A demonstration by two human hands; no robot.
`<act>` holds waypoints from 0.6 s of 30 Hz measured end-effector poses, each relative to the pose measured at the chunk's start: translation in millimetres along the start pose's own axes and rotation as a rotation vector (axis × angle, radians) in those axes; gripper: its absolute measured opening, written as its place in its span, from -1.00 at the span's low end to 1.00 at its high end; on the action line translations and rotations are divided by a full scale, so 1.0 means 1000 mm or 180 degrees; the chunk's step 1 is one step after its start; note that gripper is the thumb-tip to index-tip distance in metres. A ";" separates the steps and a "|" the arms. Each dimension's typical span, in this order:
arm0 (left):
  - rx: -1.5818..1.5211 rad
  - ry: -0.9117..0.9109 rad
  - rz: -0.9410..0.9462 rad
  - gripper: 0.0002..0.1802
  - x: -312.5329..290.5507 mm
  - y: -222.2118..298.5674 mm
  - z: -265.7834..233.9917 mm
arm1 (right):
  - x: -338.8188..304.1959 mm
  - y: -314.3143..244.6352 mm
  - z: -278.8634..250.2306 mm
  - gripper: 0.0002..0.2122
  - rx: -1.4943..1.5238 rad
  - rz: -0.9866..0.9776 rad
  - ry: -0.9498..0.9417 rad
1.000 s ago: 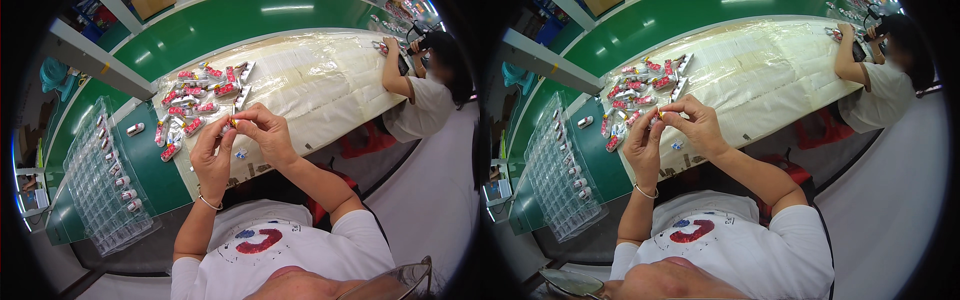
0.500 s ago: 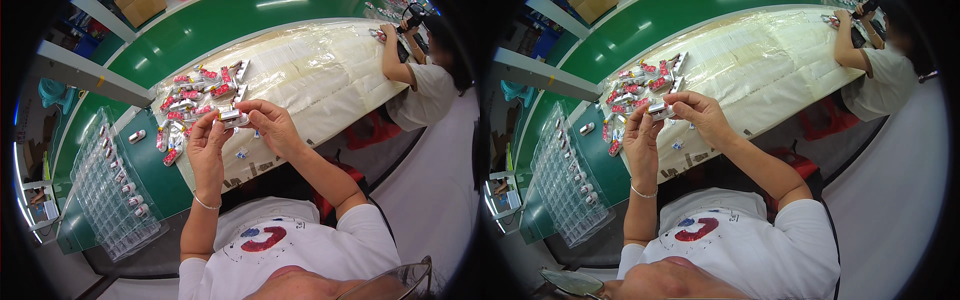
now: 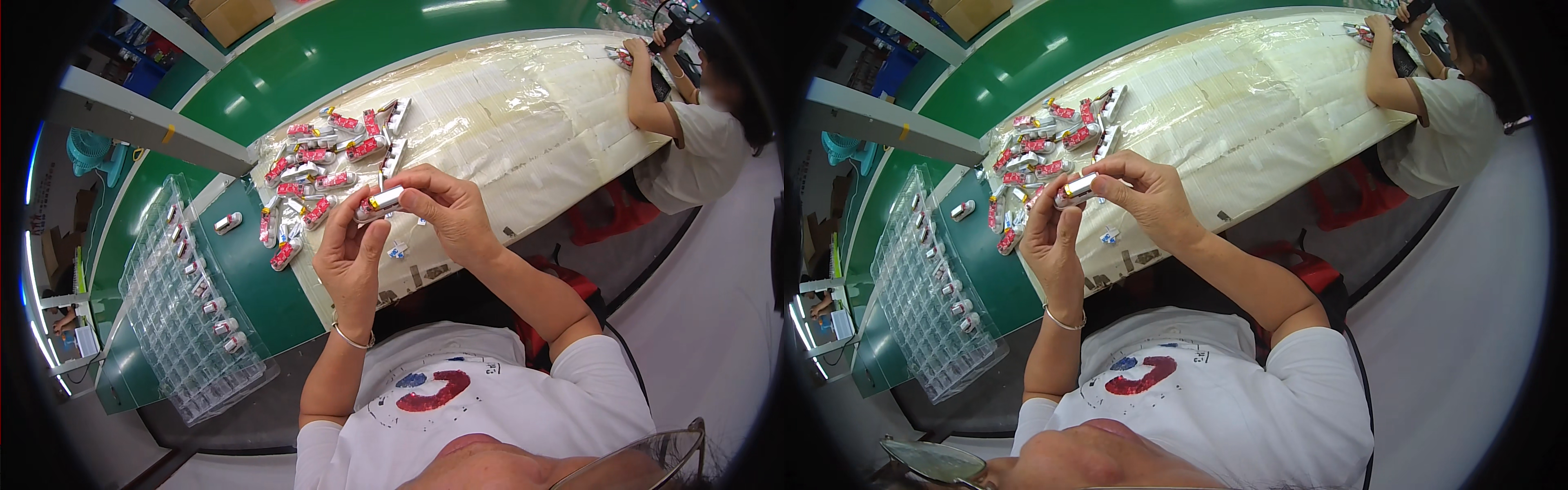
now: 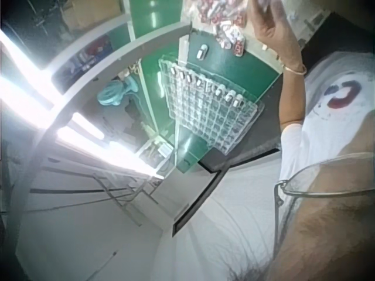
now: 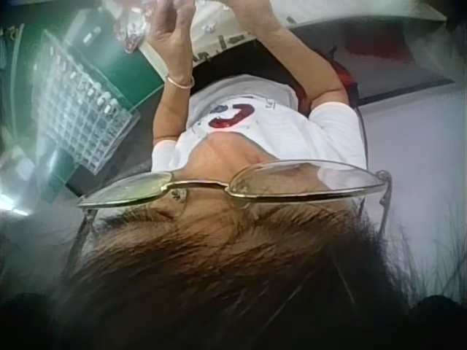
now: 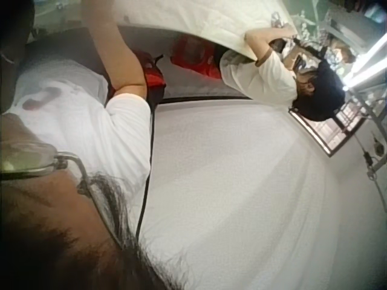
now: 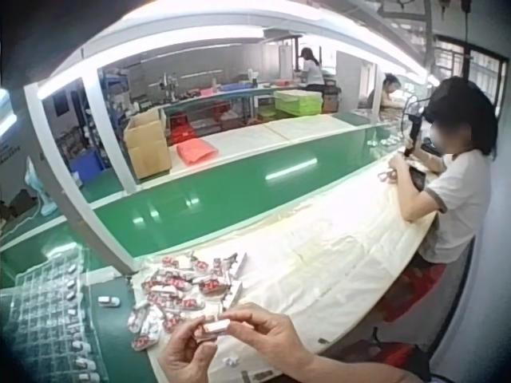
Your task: The person sits at a green assembly table and repeatedly picks up small cylindrical batteries and red-and-white plastic casings. They insert the batteries into the casings and place the assembled units into a clear plastic tray. Another person is visible working at the same table in the background.
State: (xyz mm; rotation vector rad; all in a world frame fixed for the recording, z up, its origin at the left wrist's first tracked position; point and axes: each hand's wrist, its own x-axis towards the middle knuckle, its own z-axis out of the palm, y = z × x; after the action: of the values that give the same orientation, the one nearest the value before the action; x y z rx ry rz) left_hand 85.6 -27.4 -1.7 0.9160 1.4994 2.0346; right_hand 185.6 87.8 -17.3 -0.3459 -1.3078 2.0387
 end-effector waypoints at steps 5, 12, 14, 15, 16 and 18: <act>-0.0165 0.0092 -0.0249 -0.64 0.001 -0.006 -0.003 | -0.009 0.002 0.007 -0.79 -0.0300 -0.0341 0.0010; -0.0036 -0.0188 0.0357 -0.67 -0.007 -0.001 -0.004 | -0.022 -0.003 0.015 -0.77 -0.0630 -0.0962 -0.0063; -0.0060 -0.0286 0.0530 -0.66 -0.007 0.002 -0.003 | -0.023 -0.004 0.015 -0.77 -0.0771 -0.1249 -0.0093; -0.0039 -0.0317 0.0586 -0.65 -0.007 0.004 -0.003 | -0.023 -0.004 0.015 -0.77 -0.0855 -0.1284 -0.0114; -0.0019 -0.0348 0.0642 -0.64 -0.008 0.005 -0.003 | -0.024 -0.005 0.014 -0.77 -0.0939 -0.1319 -0.0134; -0.0002 -0.0322 0.0616 -0.65 -0.009 0.005 -0.002 | -0.026 -0.005 0.014 -0.77 -0.0997 -0.1314 -0.0124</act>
State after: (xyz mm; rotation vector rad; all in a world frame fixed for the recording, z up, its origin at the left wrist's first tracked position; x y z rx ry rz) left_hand 90.5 -36.5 0.9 1.1862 1.4037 2.0864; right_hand 198.9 62.6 -9.6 -0.1564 -1.5780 1.5085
